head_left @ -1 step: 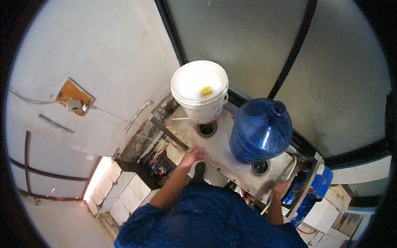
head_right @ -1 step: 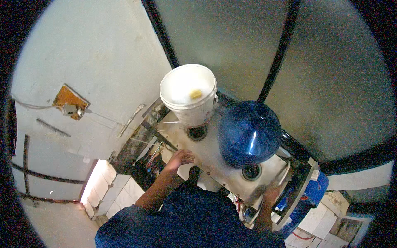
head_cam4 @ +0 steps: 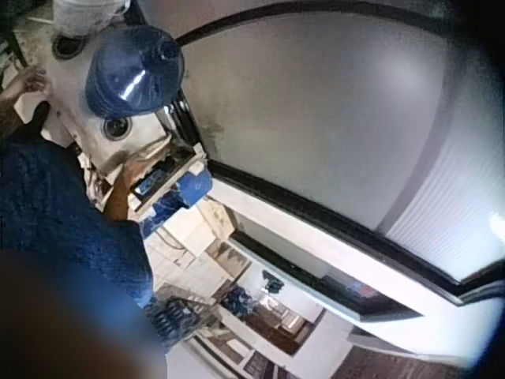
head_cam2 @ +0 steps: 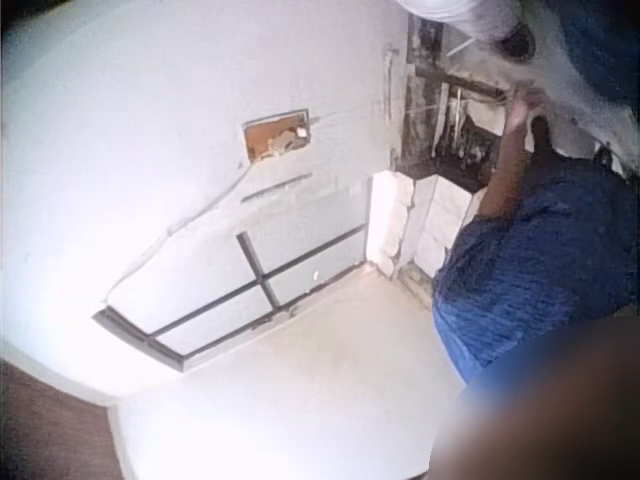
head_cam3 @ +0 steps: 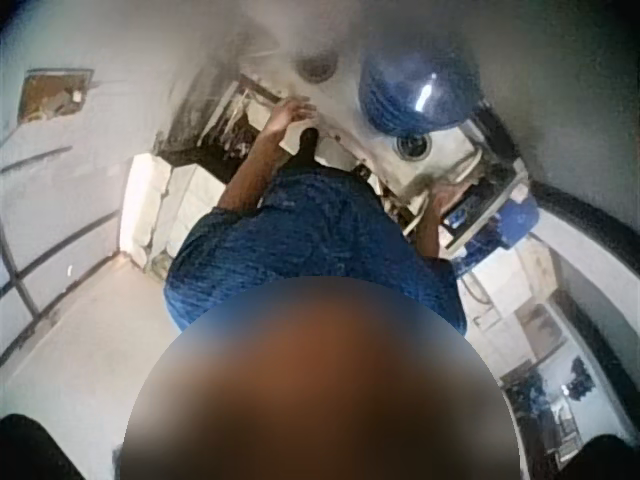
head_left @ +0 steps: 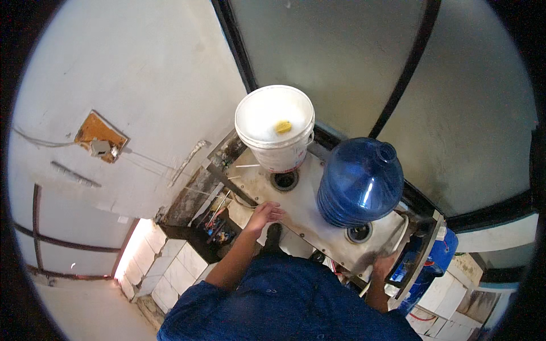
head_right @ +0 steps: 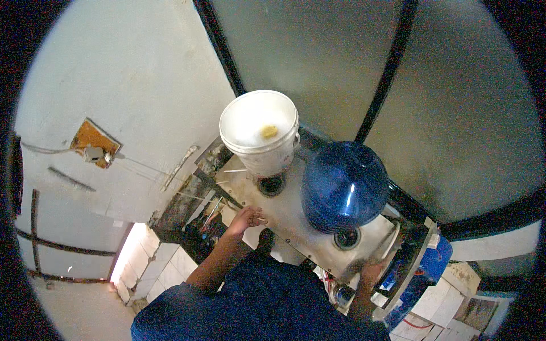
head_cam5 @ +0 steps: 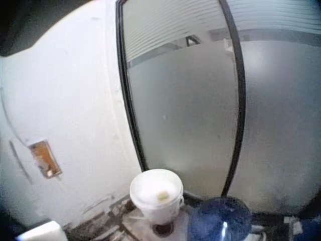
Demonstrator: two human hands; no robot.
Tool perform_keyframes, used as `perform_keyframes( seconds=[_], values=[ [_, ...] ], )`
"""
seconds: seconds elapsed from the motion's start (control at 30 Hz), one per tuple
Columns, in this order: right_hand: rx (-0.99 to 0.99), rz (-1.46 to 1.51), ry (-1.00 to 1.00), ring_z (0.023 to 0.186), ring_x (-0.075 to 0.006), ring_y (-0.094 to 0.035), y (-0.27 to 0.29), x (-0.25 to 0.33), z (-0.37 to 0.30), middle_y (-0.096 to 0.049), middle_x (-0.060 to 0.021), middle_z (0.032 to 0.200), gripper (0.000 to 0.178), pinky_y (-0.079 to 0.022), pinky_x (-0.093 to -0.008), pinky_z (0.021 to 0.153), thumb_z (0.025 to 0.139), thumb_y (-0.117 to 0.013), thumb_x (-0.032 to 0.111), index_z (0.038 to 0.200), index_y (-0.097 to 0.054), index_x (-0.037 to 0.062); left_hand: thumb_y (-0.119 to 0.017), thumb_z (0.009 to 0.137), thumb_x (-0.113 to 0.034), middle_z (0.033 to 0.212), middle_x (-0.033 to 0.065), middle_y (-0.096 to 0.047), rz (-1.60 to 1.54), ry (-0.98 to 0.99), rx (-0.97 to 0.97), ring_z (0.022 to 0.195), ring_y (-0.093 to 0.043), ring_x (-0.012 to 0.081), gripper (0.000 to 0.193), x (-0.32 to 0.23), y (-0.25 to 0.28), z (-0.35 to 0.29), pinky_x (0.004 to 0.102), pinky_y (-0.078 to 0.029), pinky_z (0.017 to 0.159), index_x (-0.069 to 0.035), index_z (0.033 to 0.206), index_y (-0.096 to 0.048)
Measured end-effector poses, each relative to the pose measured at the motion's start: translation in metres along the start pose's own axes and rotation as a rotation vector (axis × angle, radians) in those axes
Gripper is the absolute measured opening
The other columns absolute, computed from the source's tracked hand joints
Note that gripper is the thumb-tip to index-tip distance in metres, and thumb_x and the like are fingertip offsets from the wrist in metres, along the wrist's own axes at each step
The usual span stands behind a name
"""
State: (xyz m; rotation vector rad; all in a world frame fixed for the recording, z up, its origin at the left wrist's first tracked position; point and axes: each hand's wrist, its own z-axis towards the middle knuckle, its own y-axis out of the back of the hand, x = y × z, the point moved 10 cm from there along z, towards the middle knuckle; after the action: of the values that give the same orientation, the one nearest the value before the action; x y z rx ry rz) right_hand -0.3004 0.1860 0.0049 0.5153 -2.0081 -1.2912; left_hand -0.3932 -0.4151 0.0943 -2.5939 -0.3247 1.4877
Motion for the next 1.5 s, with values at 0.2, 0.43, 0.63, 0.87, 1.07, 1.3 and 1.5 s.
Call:
perform_keyframes(
  seconds=[0.2,0.43,0.63,0.87,1.07,1.3,1.5],
  values=[
    [-0.386,-0.269,-0.292,0.134,-0.0464,-0.049,-0.032,-0.078,-0.074,-0.048,-0.0292,0.148,0.068,-0.043,-0.0523,0.112,0.097,-0.066,0.026,0.154,-0.038,0.001,-0.05,0.107,-0.028,0.109,0.0136,-0.073,0.089,0.041,0.03,0.097,-0.072,0.0248,0.031,-0.041,0.036,0.056,0.0385,-0.055,0.087,-0.003,0.122,-0.061],
    [-1.174,0.218,0.484,0.129,-0.0416,-0.045,0.137,0.229,-0.186,-0.048,-0.0254,0.136,0.043,-0.036,-0.0552,0.111,0.102,-0.063,0.018,0.138,-0.048,-0.0013,-0.062,0.104,-0.024,0.094,0.006,-0.072,0.258,-0.642,-0.138,0.086,-0.067,0.016,0.025,-0.229,0.101,0.064,0.0315,-0.053,0.079,-0.001,0.112,-0.067],
    [-0.534,0.566,1.167,0.104,-0.0371,-0.061,0.118,0.553,-0.243,-0.064,-0.0209,0.114,0.024,-0.049,-0.046,0.094,0.092,-0.062,0.003,0.116,-0.063,-0.0001,-0.064,0.102,-0.019,0.1,0.0151,-0.071,0.541,-1.021,-0.261,0.096,-0.068,0.0279,0.021,-0.351,0.11,0.113,0.0379,-0.052,0.089,0.0,0.109,-0.066],
    [0.466,-0.492,1.022,0.112,-0.0382,-0.07,-0.129,0.786,-0.118,-0.072,-0.0208,0.119,0.04,-0.056,-0.0505,0.096,0.084,-0.069,0.024,0.119,-0.072,0.0053,-0.063,0.09,-0.007,0.114,0.0162,-0.065,0.927,-1.058,-0.325,0.114,-0.059,0.0374,0.027,-0.34,0.067,0.156,0.0499,-0.043,0.101,-0.005,0.117,-0.061],
    [0.624,-0.749,0.975,0.113,-0.0375,-0.07,-0.271,0.774,-0.032,-0.072,-0.0212,0.12,0.042,-0.056,-0.0491,0.097,0.082,-0.072,0.026,0.117,-0.072,0.0039,-0.061,0.082,-0.003,0.115,0.0125,-0.065,1.006,-1.01,-0.258,0.117,-0.059,0.0339,0.034,-0.34,0.064,0.159,0.0474,-0.042,0.102,-0.01,0.116,-0.063],
    [0.651,-0.714,1.03,0.112,-0.0372,-0.071,-0.321,0.745,-0.028,-0.073,-0.0213,0.12,0.045,-0.056,-0.0484,0.095,0.078,-0.076,0.026,0.116,-0.073,0.003,-0.063,0.078,-0.003,0.116,0.008,-0.066,0.977,-1.017,-0.29,0.116,-0.059,0.0312,0.033,-0.339,0.068,0.155,0.0453,-0.042,0.102,-0.012,0.11,-0.067],
    [0.422,-0.64,0.931,0.111,-0.0376,-0.071,-0.249,0.761,0.015,-0.073,-0.0223,0.118,0.043,-0.057,-0.0468,0.095,0.078,-0.076,0.024,0.114,-0.073,0.0012,-0.064,0.077,-0.002,0.114,0.007,-0.066,1.001,-1.01,-0.301,0.115,-0.059,0.0302,0.031,-0.334,0.067,0.163,0.0456,-0.042,0.101,-0.013,0.106,-0.068]
  ],
)
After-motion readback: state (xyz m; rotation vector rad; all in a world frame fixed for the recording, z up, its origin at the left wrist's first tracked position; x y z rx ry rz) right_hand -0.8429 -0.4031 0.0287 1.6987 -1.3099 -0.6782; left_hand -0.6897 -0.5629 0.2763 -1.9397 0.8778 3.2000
